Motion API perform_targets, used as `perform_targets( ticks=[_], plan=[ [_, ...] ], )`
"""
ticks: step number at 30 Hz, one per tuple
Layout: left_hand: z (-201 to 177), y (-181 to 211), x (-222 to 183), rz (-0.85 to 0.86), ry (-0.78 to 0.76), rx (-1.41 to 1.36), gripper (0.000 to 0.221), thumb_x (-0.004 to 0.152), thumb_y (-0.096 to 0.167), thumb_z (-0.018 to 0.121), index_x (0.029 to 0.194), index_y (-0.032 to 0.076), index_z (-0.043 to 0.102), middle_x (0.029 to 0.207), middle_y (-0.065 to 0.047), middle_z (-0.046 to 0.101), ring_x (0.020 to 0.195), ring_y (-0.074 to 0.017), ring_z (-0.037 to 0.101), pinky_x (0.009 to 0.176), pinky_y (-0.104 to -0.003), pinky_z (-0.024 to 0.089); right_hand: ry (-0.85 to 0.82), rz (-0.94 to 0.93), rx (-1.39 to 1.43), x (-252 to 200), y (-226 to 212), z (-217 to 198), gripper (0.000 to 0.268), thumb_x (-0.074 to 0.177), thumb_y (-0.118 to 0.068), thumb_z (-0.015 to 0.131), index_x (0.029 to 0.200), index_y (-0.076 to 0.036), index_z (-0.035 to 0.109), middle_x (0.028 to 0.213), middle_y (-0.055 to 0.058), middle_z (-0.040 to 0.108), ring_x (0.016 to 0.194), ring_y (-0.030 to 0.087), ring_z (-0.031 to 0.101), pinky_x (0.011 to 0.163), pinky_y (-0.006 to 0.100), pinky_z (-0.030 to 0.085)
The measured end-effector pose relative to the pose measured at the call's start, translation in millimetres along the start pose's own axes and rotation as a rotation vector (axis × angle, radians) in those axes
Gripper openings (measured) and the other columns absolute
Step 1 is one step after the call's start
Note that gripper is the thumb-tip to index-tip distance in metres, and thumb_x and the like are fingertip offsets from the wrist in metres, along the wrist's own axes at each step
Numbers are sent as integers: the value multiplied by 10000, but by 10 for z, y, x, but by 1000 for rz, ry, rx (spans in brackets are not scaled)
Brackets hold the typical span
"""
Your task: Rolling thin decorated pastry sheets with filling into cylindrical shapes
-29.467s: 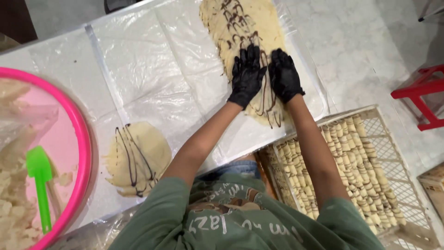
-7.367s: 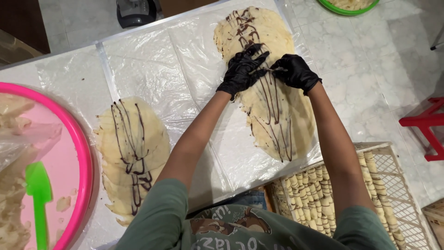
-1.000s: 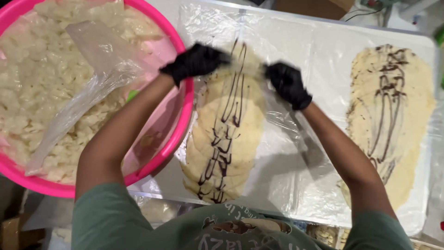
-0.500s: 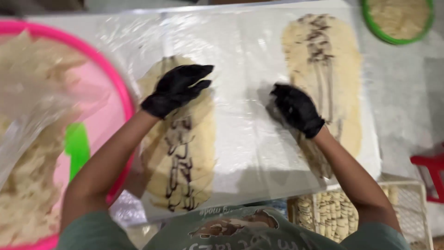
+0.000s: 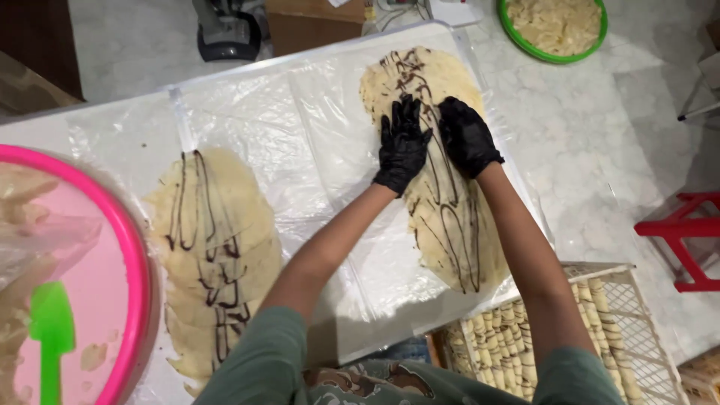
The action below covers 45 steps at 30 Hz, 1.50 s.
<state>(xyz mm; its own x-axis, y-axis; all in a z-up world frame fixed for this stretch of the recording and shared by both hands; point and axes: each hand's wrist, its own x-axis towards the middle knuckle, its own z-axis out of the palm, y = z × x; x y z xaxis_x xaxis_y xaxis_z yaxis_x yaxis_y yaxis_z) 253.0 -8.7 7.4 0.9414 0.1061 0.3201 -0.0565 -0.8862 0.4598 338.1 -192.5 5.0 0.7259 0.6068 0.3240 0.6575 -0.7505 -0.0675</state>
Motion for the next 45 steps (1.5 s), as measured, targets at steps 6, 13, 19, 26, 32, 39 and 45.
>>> perform_targets(
  ticks=[6,13,19,26,32,39,45],
  plan=[
    [185,-118,88,-80,-62,-244,657,1078,526,512,1645,262,311,1665,-95,391,1576,-394,264,1277,-576,256,-48,195,-10,187,-72,-177,497,980,-545,580,1438,-350,574,1348,6,615,1232,296,584,987,497,460],
    [300,-457,402,34,-124,-243,774,920,673,646,1572,333,404,1189,-18,703,1254,-267,629,1202,-494,364,-33,113,148,228,-184,-461,417,1008,-432,623,1365,-217,623,1267,106,645,1196,372,592,1019,528,462],
    [-34,-367,349,95,39,-450,369,918,481,697,1255,333,708,979,-14,725,989,-282,683,937,-437,523,49,22,170,108,-260,-624,461,1029,-293,600,1478,-194,568,1440,129,565,1347,352,493,1133,497,376],
    [197,-368,230,295,196,-297,283,1057,381,565,1316,379,679,1539,6,502,1416,-315,490,1169,-444,450,-132,248,349,196,-258,-513,507,1049,-341,586,1545,-345,481,1656,37,374,1539,273,289,1314,431,206],
    [-188,-252,-226,584,333,1265,469,1093,177,571,1558,187,503,1639,-88,411,1507,-286,357,1284,-372,255,46,43,235,-48,-347,-682,453,986,-304,680,1434,-255,636,1531,39,553,1457,277,446,1236,454,334],
    [1107,-622,119,585,95,339,493,1112,139,418,1601,152,351,1669,-124,310,1545,-255,302,1283,-380,317,102,451,645,-116,-680,-1092,427,989,-334,780,1371,-173,677,1375,73,650,1348,265,542,1188,411,392],
    [1626,-785,242,443,17,-127,524,1119,228,433,1613,93,323,1679,-103,321,1568,-173,257,1328,-327,218,104,-49,81,-273,-162,-787,534,1039,-377,616,1542,-213,541,1560,134,520,1421,355,479,1157,534,390]
  ],
)
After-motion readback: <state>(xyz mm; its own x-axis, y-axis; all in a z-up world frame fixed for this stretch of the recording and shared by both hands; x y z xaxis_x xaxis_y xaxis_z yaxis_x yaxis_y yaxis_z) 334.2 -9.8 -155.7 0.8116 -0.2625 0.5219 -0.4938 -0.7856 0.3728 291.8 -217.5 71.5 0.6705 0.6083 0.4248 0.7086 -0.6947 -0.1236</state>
